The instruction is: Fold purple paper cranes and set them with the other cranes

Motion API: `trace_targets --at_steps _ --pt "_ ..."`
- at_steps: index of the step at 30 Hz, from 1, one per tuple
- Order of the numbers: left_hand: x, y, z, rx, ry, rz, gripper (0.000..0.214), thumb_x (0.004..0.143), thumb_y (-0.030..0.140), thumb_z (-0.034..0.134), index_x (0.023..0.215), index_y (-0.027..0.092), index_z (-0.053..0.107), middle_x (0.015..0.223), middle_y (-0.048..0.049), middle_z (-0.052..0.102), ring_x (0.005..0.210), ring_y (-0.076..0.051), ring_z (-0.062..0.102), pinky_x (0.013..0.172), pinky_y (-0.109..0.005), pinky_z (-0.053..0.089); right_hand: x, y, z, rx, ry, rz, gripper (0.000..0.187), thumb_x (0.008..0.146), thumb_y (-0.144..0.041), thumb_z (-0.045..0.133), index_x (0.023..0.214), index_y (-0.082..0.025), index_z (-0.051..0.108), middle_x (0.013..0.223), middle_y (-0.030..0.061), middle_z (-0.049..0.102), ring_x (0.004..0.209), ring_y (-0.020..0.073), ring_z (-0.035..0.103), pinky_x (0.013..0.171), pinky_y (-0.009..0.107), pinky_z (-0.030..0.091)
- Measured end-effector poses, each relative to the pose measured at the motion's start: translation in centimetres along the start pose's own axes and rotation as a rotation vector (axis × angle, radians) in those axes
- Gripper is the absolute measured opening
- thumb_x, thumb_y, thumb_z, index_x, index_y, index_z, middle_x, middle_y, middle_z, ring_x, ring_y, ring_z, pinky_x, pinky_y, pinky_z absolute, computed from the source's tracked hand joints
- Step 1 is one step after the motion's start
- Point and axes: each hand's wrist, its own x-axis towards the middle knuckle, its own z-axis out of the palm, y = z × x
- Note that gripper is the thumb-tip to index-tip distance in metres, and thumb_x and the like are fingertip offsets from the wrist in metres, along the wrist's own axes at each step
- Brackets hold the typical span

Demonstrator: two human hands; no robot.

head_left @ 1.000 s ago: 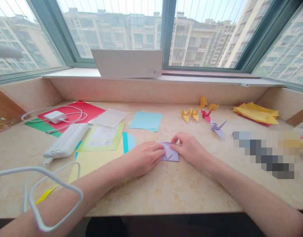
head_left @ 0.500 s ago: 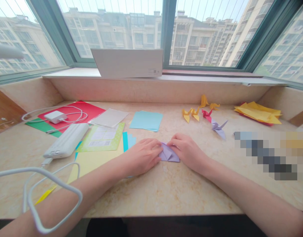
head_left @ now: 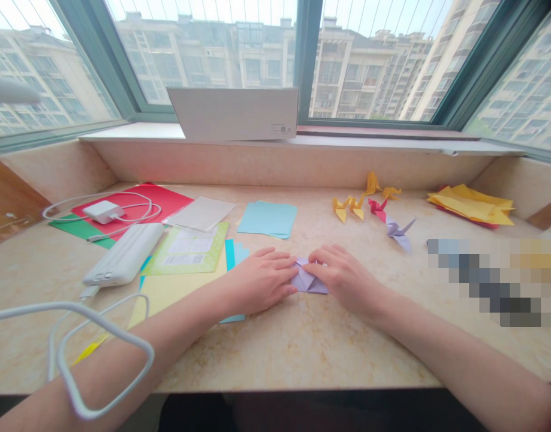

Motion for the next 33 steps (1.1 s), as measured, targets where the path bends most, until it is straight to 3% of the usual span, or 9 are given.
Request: trace_targets --at_steps 6,11,18,27,33 --pt "-0.1 0.1 0.2 0.041 -0.009 -0.026 0.031 0.1 0.034 0.047 0.125 0.02 0.058 0.132 -0.0094 0.064 0.126 -0.025 0.055 0.11 -0.044 0.032 -0.2 0.2 -0.3 0.111 0.001 -0.079 0.015 0.096 -0.013 0.057 0.102 -0.016 0.07 0.096 0.0065 0.071 0.09 0.0216 0.062 0.081 0.035 0.042" --pt "-0.1 0.1 0.7 0.043 0.008 -0.059 0.04 0.099 0.031 0.049 0.136 0.015 0.05 0.134 -0.0117 0.063 0.128 -0.024 0.054 0.112 -0.043 0.029 -0.6 0.9 -0.2 0.087 -0.028 -0.098 0.018 0.092 -0.008 0.059 0.097 -0.018 0.074 0.096 0.0072 0.072 0.087 0.0214 0.063 0.08 0.036 0.044" --pt "-0.1 0.3 0.8 0.052 0.027 -0.06 0.035 0.1 0.035 0.048 0.128 0.017 0.057 0.133 -0.0099 0.063 0.125 -0.026 0.054 0.108 -0.044 0.033 -0.6 1.0 -0.1 0.111 -0.041 -0.081 0.019 0.091 -0.009 0.059 0.094 -0.019 0.076 0.093 0.0081 0.072 0.085 0.0214 0.065 0.08 0.037 0.047" --pt "-0.1 -0.2 1.6 0.035 0.057 0.015 0.036 0.102 0.035 0.043 0.127 0.014 0.057 0.135 -0.0125 0.062 0.129 -0.024 0.054 0.115 -0.04 0.029 -0.4 0.7 -1.6 0.183 -0.172 -0.022 0.021 0.087 -0.006 0.062 0.093 -0.02 0.076 0.093 0.0065 0.075 0.088 0.0211 0.066 0.085 0.037 0.047" --pt "-0.2 -0.1 1.5 0.024 0.049 0.031 0.042 0.101 0.031 0.044 0.14 0.017 0.049 0.14 -0.0123 0.058 0.133 -0.024 0.051 0.116 -0.042 0.029 -0.7 0.8 -3.2 0.276 -0.262 -0.031 0.026 0.088 -0.006 0.058 0.102 -0.023 0.074 0.106 0.0027 0.077 0.101 0.0196 0.068 0.096 0.037 0.044"
